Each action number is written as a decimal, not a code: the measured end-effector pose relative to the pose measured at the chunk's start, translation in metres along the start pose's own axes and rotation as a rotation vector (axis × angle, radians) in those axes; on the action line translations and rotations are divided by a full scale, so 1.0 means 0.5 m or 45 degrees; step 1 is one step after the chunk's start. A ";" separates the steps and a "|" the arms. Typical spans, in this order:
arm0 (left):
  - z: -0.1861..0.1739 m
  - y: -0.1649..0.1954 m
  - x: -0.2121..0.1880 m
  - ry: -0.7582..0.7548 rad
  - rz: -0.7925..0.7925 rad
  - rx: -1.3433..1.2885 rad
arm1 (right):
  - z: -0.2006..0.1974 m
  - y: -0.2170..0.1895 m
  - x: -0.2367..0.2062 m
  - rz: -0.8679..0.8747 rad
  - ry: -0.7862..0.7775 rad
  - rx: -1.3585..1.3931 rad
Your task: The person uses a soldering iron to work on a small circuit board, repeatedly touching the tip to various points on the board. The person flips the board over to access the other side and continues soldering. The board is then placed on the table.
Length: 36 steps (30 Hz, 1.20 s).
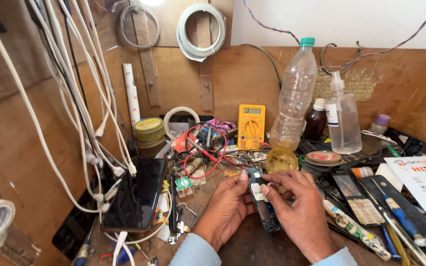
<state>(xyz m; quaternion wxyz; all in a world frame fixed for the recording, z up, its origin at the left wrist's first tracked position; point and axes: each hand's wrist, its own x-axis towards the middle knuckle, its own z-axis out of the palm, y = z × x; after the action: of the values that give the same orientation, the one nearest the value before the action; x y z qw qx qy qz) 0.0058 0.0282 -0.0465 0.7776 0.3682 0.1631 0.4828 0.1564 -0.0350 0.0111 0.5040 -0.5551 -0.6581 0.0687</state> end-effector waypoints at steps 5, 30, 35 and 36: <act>-0.007 -0.012 0.007 0.060 -0.003 0.104 | 0.002 0.006 -0.002 -0.073 -0.025 -0.051; 0.007 -0.010 0.007 0.116 -0.072 0.328 | -0.015 0.036 0.013 -0.263 -0.251 -0.162; 0.008 -0.014 0.012 0.213 -0.116 0.389 | -0.013 0.037 0.013 -0.201 -0.237 -0.199; 0.008 -0.015 0.012 0.203 -0.103 0.386 | -0.013 0.037 0.013 -0.204 -0.233 -0.211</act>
<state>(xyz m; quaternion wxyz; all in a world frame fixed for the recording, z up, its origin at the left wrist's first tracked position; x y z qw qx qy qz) 0.0157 0.0298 -0.0485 0.7167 0.4348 0.3098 0.4488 0.1745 -0.0259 0.0061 0.3982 -0.5319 -0.7469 0.0241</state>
